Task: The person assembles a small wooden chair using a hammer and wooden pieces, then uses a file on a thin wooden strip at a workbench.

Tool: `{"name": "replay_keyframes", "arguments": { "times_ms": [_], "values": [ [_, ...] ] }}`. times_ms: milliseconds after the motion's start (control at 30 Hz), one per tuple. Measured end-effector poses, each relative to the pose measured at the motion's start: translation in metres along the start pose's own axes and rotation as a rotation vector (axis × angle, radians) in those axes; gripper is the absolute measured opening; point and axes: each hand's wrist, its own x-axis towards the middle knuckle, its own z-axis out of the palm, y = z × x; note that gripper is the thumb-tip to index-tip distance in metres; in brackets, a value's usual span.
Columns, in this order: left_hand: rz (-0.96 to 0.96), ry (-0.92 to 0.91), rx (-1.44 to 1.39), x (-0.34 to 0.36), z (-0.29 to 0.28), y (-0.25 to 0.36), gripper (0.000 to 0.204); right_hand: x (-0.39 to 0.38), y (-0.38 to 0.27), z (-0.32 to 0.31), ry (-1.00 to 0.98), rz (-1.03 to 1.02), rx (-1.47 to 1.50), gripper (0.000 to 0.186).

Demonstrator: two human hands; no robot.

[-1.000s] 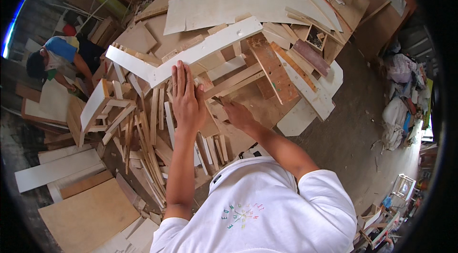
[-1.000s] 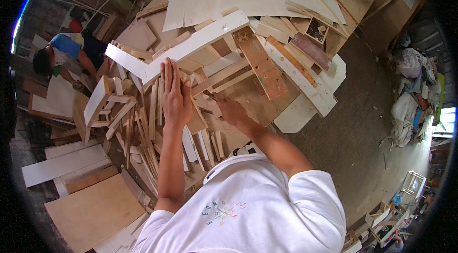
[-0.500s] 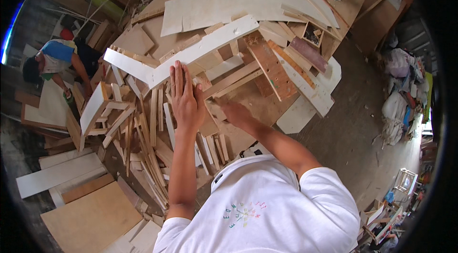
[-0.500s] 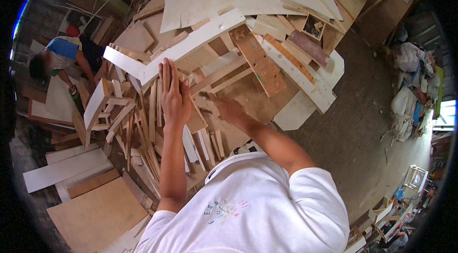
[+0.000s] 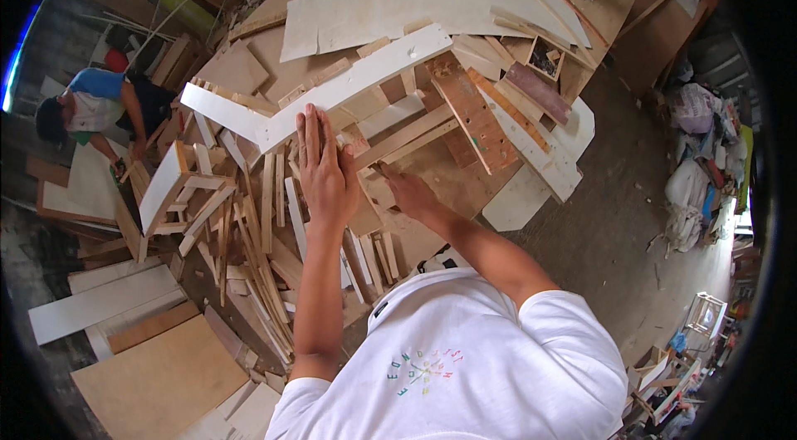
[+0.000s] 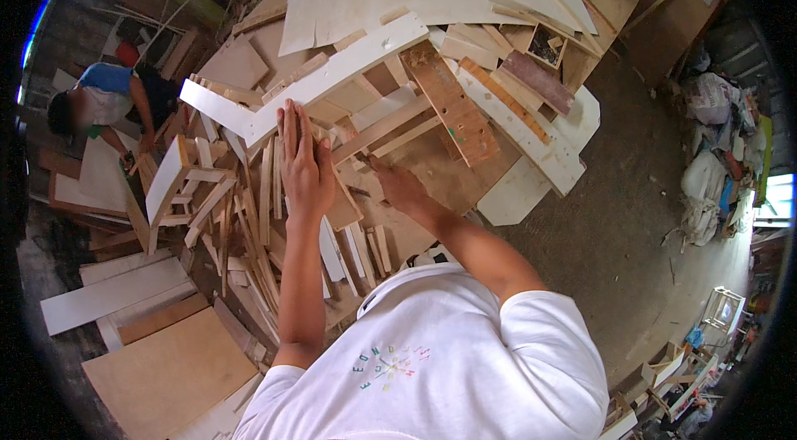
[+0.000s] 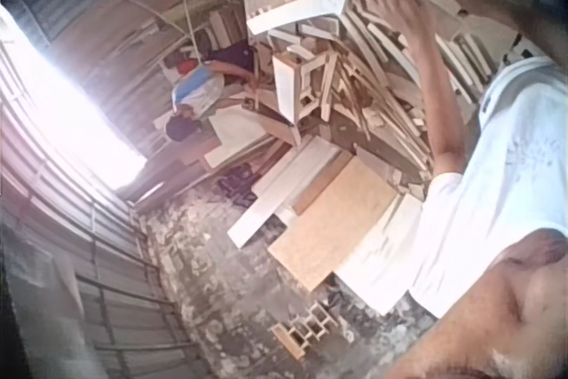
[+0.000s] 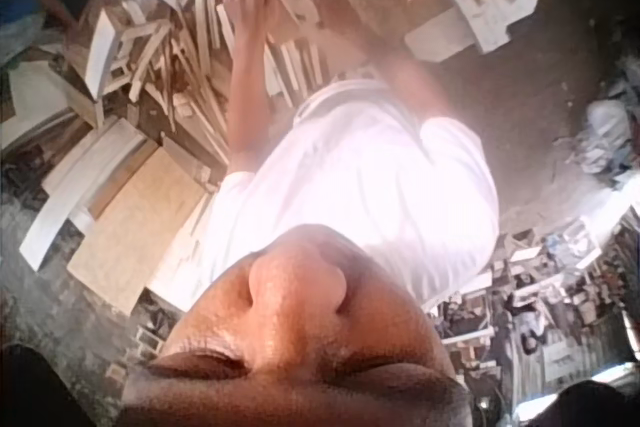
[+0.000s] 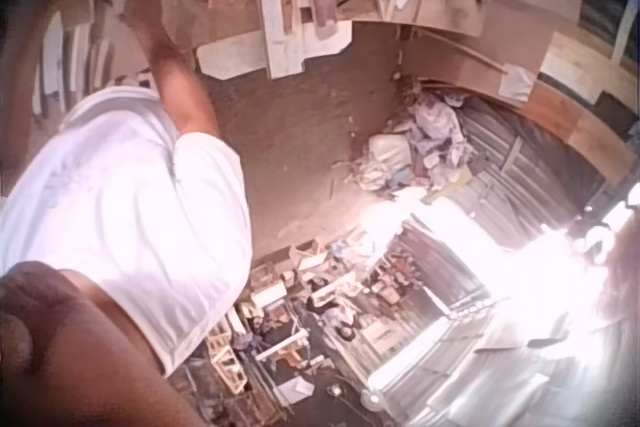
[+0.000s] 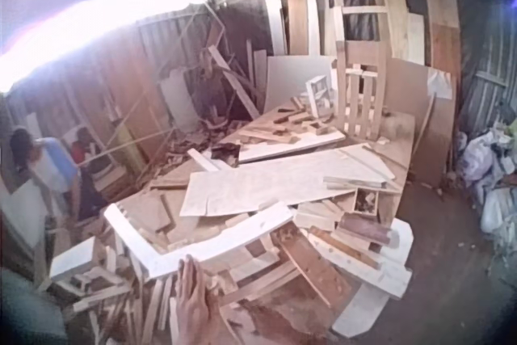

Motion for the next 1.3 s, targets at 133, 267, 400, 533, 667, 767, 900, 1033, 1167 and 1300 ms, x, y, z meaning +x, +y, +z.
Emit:
{"name": "replay_keyframes", "arguments": {
  "times_ms": [133, 267, 400, 533, 667, 767, 900, 1033, 1167, 1300],
  "values": [
    [-0.003, -0.007, 0.023, 0.002, -0.002, -0.003, 0.063, 0.002, -0.008, -0.006, 0.039, -0.065, 0.051, 0.048],
    [-0.009, 0.000, -0.007, 0.005, -0.003, 0.002, 0.063, 0.000, -0.002, -0.004, -0.078, 0.019, -0.027, 0.051],
    [0.009, 0.013, -0.009, 0.003, -0.001, -0.002, 0.064, -0.002, -0.001, -0.001, 0.022, -0.076, 0.032, 0.056],
    [0.004, 0.020, 0.012, 0.003, 0.001, -0.001, 0.064, 0.003, -0.002, -0.003, -0.187, 0.051, -0.100, 0.057],
    [0.002, 0.009, 0.008, -0.001, 0.001, -0.003, 0.064, 0.001, -0.010, -0.003, -0.053, -0.017, -0.032, 0.061],
    [0.015, 0.022, 0.001, 0.005, -0.001, -0.002, 0.064, 0.007, -0.016, -0.015, -0.183, 0.064, -0.081, 0.066],
    [0.002, 0.012, -0.006, 0.004, 0.001, -0.001, 0.064, 0.003, -0.014, -0.014, -0.046, -0.039, -0.043, 0.056],
    [0.000, 0.001, 0.000, 0.002, 0.001, 0.000, 0.064, 0.001, -0.003, 0.001, -0.025, 0.098, 0.000, 0.052],
    [-0.010, -0.005, 0.023, -0.002, -0.001, 0.001, 0.065, -0.012, -0.005, 0.005, -0.001, -0.051, -0.014, 0.071],
    [-0.009, 0.002, 0.013, 0.004, 0.000, -0.001, 0.066, -0.008, -0.019, 0.005, -0.102, 0.084, -0.074, 0.067]
  ]
}}
